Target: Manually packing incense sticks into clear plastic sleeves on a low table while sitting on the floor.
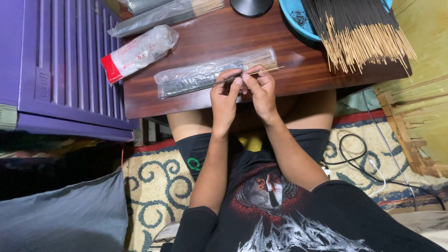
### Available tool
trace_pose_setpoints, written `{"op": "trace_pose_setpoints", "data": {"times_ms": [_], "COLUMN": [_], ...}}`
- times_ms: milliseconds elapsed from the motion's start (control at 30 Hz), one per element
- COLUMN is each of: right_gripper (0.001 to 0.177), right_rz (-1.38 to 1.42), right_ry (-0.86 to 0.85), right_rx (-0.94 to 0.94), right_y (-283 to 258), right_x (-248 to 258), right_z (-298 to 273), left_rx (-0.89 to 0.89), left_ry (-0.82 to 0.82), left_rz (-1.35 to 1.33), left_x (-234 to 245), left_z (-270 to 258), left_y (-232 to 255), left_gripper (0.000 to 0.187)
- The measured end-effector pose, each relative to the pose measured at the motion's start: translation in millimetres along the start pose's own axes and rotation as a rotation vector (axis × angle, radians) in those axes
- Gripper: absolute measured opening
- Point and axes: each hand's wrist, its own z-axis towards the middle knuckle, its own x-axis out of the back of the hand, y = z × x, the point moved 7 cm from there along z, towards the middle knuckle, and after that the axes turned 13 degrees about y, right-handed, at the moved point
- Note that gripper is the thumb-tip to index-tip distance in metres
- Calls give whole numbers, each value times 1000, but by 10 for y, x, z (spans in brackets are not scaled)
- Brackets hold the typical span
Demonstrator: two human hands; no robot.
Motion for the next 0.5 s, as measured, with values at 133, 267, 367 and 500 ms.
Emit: {"op": "trace_pose_setpoints", "data": {"times_ms": [133,267,367,500], "right_gripper": [22,22,20,18], "right_rz": [-19,-5,-25,-47], "right_ry": [-27,-24,-33,-40], "right_rx": [8,-3,35,42], "right_y": [-50,-86,-117,-152], "right_x": [-35,-35,-59,-90], "right_z": [-24,-18,-24,-39], "left_rx": [-18,-35,-14,2], "left_ry": [1,26,-8,-79], "left_rz": [8,-3,-6,-17], "left_x": [8,18,18,0], "left_z": [14,16,22,37], "left_y": [84,61,48,76], "left_gripper": [12,11,14,20]}}
